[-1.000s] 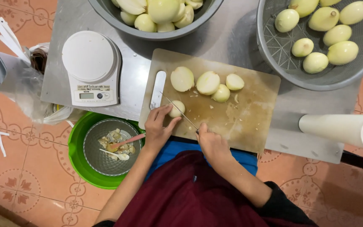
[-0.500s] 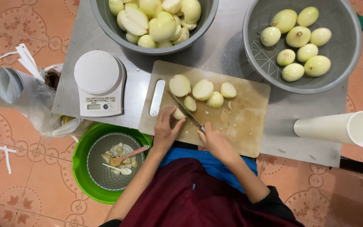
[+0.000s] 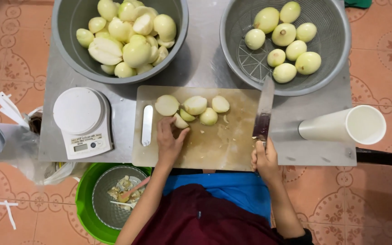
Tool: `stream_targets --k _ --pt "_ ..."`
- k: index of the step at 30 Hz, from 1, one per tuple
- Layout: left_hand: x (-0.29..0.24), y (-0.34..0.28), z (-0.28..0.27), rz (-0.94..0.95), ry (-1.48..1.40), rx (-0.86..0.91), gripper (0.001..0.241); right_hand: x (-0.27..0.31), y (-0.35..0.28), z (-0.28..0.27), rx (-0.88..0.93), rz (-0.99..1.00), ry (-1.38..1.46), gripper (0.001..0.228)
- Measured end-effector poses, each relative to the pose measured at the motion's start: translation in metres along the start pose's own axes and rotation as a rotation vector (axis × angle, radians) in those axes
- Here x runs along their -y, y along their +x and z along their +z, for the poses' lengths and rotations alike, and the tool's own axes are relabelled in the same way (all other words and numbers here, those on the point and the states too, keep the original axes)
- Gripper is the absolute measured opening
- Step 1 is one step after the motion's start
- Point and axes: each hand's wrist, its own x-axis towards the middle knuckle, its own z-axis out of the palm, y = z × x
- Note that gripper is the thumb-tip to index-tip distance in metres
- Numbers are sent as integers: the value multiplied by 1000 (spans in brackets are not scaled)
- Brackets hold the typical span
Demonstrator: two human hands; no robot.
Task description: Peeling the outer skin off onions and cutting them into pieces on a cutting board.
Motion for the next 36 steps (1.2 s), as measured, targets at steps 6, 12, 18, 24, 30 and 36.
stream_targets --k 6,12,18,24,30,36 --pt "-75 12 -3 156 259 -171 55 -77 29 -13 -172 -61 175 25" --pt "-144 94 129 524 17 22 17 -88 27 -14 -293 -163 206 34" --pt "-191 171 290 335 161 390 53 -117 32 -12 -376 -194 338 31" --pt "-186 169 350 67 391 560 57 -79 27 10 -758 15 339 15" --pt "-229 183 242 36 -100 358 65 -102 34 -6 -370 -260 285 25" --pt "-233 136 78 344 -343 43 70 -98 33 -8 -330 -276 238 22"
